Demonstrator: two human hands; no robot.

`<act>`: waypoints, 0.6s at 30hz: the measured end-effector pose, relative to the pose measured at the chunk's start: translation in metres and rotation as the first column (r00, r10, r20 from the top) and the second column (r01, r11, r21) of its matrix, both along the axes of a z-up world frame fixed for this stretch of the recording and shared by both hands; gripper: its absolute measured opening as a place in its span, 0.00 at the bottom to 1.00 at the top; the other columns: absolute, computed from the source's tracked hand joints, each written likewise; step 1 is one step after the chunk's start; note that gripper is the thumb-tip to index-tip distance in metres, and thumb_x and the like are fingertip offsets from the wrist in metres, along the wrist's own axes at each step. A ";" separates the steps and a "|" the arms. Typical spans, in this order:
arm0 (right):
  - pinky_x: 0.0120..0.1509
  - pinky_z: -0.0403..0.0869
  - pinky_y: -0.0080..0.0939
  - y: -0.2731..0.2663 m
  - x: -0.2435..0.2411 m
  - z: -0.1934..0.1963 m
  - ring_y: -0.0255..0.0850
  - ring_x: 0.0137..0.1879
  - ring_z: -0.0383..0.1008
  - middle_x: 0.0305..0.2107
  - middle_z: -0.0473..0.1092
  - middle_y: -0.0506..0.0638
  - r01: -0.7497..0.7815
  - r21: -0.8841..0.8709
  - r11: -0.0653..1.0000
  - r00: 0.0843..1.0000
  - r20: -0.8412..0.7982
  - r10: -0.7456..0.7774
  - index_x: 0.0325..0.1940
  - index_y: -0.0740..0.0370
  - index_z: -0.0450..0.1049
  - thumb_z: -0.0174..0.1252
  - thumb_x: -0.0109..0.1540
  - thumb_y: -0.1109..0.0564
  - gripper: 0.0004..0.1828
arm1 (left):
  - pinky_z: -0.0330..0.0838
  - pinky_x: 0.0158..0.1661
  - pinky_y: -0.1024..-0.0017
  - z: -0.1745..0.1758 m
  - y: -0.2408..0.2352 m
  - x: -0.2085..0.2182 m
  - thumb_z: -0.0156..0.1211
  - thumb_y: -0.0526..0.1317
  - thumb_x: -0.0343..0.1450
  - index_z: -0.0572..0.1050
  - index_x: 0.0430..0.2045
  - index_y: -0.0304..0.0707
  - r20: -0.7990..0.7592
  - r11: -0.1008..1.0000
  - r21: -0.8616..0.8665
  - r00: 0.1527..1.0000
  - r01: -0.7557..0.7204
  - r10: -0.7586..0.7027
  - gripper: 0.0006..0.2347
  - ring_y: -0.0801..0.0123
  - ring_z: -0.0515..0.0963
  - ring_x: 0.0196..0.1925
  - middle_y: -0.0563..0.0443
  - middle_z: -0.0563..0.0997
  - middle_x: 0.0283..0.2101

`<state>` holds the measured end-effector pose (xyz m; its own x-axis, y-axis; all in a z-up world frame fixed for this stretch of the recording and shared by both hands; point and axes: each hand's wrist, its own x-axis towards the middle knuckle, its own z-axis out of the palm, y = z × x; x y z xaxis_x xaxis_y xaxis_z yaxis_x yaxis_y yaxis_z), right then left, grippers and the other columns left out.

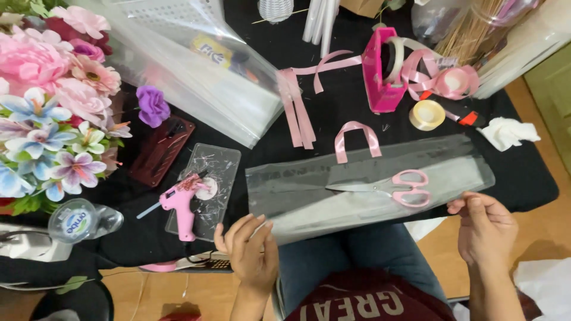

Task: Assembling a clear plastic gift bag by cutting and attaching pink ribbon handles using a hot glue gun and tape.

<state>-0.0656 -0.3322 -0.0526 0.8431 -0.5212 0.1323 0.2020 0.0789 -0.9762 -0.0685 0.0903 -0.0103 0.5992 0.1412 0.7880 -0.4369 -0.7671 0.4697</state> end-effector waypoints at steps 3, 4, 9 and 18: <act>0.55 0.79 0.34 0.014 -0.018 -0.017 0.38 0.40 0.77 0.31 0.73 0.52 0.060 -0.014 0.998 0.997 -0.041 -0.060 0.47 0.62 0.74 0.60 0.72 0.56 0.06 | 0.49 0.70 0.52 -0.003 0.007 -0.005 0.56 0.30 0.71 0.78 0.36 0.46 -0.007 0.998 0.008 0.998 0.067 -0.067 0.07 0.59 0.83 0.48 0.54 0.81 0.44; 0.55 0.79 0.34 0.019 -0.022 -0.018 0.38 0.40 0.77 0.31 0.73 0.52 0.064 -0.008 0.998 0.997 -0.041 -0.065 0.47 0.62 0.74 0.60 0.72 0.56 0.06 | 0.49 0.70 0.52 -0.005 0.010 -0.007 0.56 0.30 0.71 0.78 0.36 0.46 -0.006 0.997 0.014 0.997 0.072 -0.071 0.07 0.59 0.83 0.48 0.54 0.81 0.44; 0.58 0.79 0.38 0.021 -0.030 -0.012 0.40 0.41 0.77 0.31 0.73 0.53 0.058 -0.207 0.977 0.998 0.018 -0.056 0.40 0.63 0.72 0.59 0.73 0.62 0.06 | 0.50 0.69 0.54 -0.015 0.022 -0.011 0.56 0.35 0.73 0.79 0.35 0.46 -0.047 0.995 0.028 0.994 0.098 -0.096 0.05 0.60 0.83 0.49 0.54 0.81 0.45; 0.61 0.73 0.37 -0.050 0.015 0.004 0.40 0.44 0.73 0.36 0.71 0.57 0.175 -0.478 0.861 0.983 0.133 -0.126 0.44 0.66 0.68 0.51 0.85 0.62 0.15 | 0.74 0.54 0.60 -0.056 0.045 0.023 0.36 0.52 0.81 0.76 0.47 0.27 0.064 0.979 -0.194 0.997 0.065 -0.053 0.24 0.51 0.79 0.51 0.36 0.79 0.48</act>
<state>-0.0510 -0.3823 -0.0487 0.7301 -0.4900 0.4763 0.2657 -0.4387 -0.8585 -0.0458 0.1358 -0.0667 0.5652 0.2619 0.7822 -0.5094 -0.6350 0.5807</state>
